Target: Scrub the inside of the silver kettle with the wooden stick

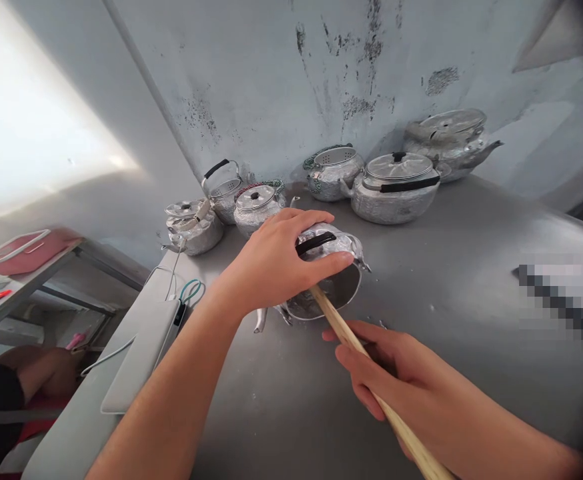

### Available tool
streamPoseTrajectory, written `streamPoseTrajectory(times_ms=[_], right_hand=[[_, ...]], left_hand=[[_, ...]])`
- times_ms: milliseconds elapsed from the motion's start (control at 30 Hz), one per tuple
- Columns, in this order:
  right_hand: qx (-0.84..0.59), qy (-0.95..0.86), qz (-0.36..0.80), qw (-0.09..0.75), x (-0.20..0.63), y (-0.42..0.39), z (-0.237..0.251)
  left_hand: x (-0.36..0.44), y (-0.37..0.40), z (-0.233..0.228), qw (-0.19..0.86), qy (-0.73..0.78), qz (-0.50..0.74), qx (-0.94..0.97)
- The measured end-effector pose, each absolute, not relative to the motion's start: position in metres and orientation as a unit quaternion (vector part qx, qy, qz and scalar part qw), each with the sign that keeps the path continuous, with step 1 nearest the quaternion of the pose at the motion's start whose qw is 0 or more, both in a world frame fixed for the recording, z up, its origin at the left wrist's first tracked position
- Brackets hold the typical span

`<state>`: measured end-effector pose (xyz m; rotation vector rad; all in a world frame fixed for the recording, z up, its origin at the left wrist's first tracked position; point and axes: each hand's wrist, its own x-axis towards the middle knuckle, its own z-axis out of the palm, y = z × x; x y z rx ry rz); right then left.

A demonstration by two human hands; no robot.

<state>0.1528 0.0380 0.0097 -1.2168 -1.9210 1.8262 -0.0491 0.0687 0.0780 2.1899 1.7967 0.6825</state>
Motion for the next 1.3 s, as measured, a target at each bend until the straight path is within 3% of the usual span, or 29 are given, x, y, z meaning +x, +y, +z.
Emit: streamPoseTrajectory(times_ms=[1300], right_hand=[[-0.42,-0.652,0.623,0.101,0.1551,0.0379,0.0137]], left_hand=[[-0.0511,0.0688,0.0775,0.12,0.606,0.236,0.75]])
